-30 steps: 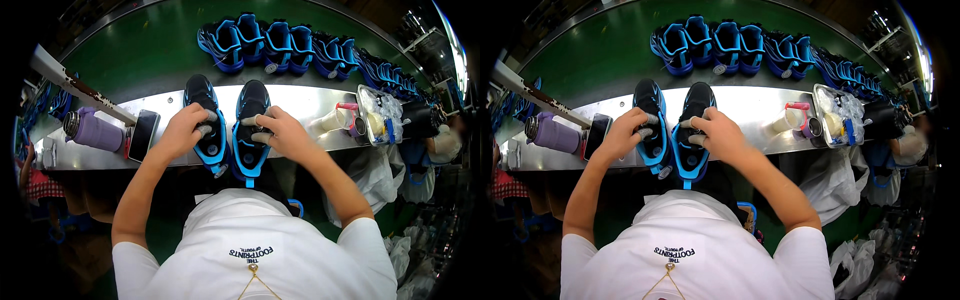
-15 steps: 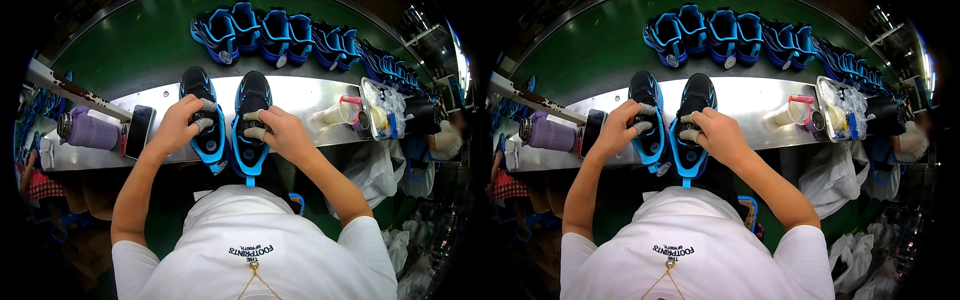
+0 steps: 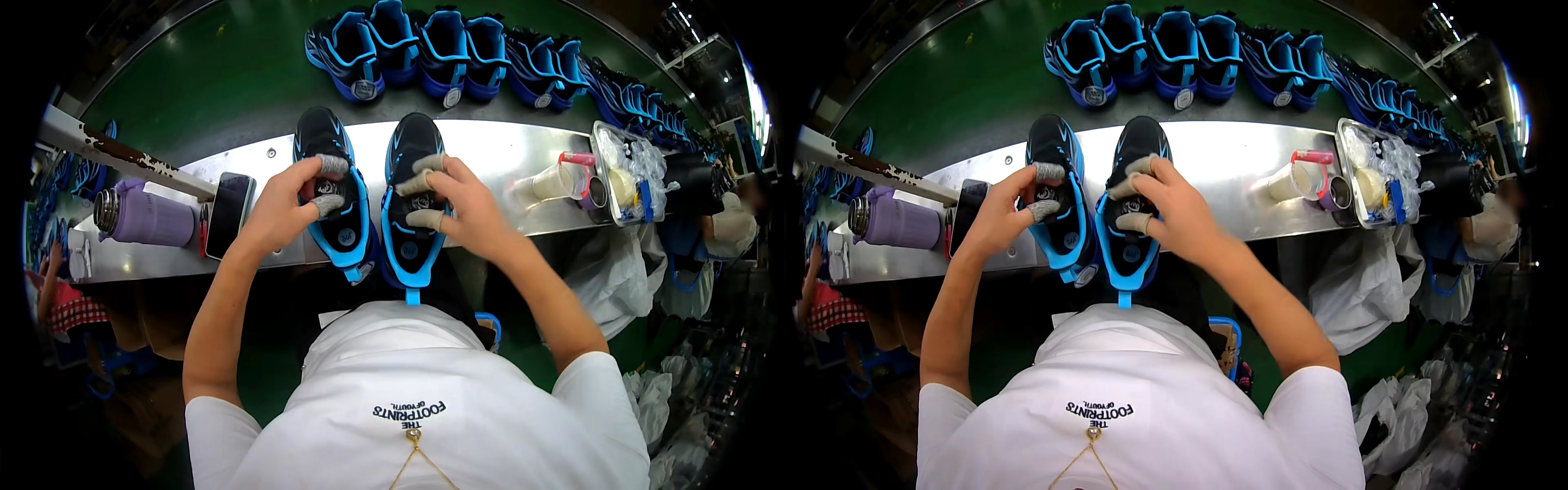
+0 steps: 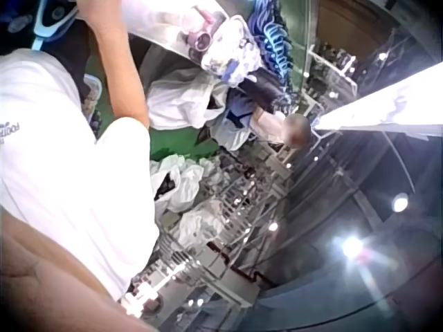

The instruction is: The person uses a piece of white cloth to wipe several blue and black shoes on a workstation, moving through a row of shoes one by one and cleaning the tongues and upper surfaces.

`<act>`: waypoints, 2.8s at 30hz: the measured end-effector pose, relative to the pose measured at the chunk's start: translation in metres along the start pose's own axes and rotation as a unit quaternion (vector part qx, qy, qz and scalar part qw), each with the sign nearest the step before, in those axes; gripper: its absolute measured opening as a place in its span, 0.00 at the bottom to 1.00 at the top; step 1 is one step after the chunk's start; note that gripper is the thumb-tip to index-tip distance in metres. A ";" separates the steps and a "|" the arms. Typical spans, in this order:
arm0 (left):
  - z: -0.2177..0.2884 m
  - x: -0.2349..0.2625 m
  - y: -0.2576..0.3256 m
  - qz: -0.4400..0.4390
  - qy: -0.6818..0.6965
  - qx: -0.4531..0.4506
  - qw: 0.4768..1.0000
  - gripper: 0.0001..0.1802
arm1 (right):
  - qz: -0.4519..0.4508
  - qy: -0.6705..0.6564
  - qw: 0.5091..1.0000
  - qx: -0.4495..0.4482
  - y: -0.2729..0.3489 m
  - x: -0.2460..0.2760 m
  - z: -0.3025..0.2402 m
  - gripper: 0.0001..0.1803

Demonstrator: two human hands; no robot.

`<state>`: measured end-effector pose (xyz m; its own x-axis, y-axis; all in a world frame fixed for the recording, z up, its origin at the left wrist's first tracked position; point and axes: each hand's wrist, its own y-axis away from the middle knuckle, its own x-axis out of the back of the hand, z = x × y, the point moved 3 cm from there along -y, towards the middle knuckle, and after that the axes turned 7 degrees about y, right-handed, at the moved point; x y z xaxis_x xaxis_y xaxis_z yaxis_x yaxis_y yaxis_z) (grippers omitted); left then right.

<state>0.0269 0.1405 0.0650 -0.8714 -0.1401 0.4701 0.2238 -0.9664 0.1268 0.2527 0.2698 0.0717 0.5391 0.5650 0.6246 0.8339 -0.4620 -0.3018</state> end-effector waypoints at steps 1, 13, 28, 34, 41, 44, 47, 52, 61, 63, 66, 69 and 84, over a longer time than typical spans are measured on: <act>0.004 0.000 -0.001 0.016 -0.018 -0.015 1.000 0.26 | 0.000 -0.002 1.000 -0.003 -0.002 0.003 -0.002 0.19; -0.004 -0.004 0.001 0.074 -0.049 -0.038 0.995 0.25 | -0.094 -0.047 0.994 -0.019 -0.001 -0.002 0.010 0.30; 0.094 -0.036 0.003 -0.059 -0.162 -0.192 0.966 0.22 | -0.103 0.049 0.991 0.073 -0.001 0.020 -0.037 0.17; 0.101 -0.060 0.005 0.073 -0.273 -0.371 0.885 0.10 | -0.329 -0.317 0.872 -0.177 0.011 0.012 -0.055 0.17; 0.078 -0.032 0.012 0.155 -0.185 -0.282 0.929 0.21 | 0.018 0.071 0.993 0.092 -0.007 0.012 -0.012 0.16; 0.040 0.008 0.013 0.187 -0.062 -0.089 0.976 0.21 | -0.121 -0.095 0.987 -0.055 -0.015 0.015 0.002 0.33; 0.020 0.010 0.003 0.100 -0.068 -0.049 0.991 0.20 | -0.161 -0.009 0.987 -0.016 -0.010 -0.004 0.006 0.34; 0.006 -0.005 0.003 0.076 -0.097 -0.067 0.990 0.18 | -0.077 0.017 0.997 0.019 -0.003 -0.016 0.005 0.31; 0.003 0.001 0.007 0.067 -0.054 -0.036 0.996 0.23 | -0.023 0.018 0.999 -0.011 -0.001 -0.014 0.004 0.29; -0.006 0.000 0.005 0.066 -0.077 -0.033 0.994 0.24 | -0.061 -0.028 0.998 -0.012 -0.003 -0.008 0.004 0.29; -0.011 0.001 0.000 0.061 0.027 -0.003 0.998 0.25 | -0.091 -0.034 0.995 -0.028 -0.002 -0.010 0.003 0.30; -0.001 -0.001 0.003 0.058 0.049 0.030 0.997 0.24 | -0.035 0.018 0.999 -0.019 0.001 -0.021 0.005 0.30; 0.033 -0.027 0.024 0.209 -0.036 -0.122 0.969 0.12 | -0.073 -0.043 0.996 -0.012 0.000 -0.012 0.008 0.34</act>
<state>0.0695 0.1285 0.0840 -0.6918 -0.5242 0.4966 0.4333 -0.8515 -0.2952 0.2477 0.2689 0.0583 0.4207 0.6840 0.5959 0.9020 -0.3854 -0.1945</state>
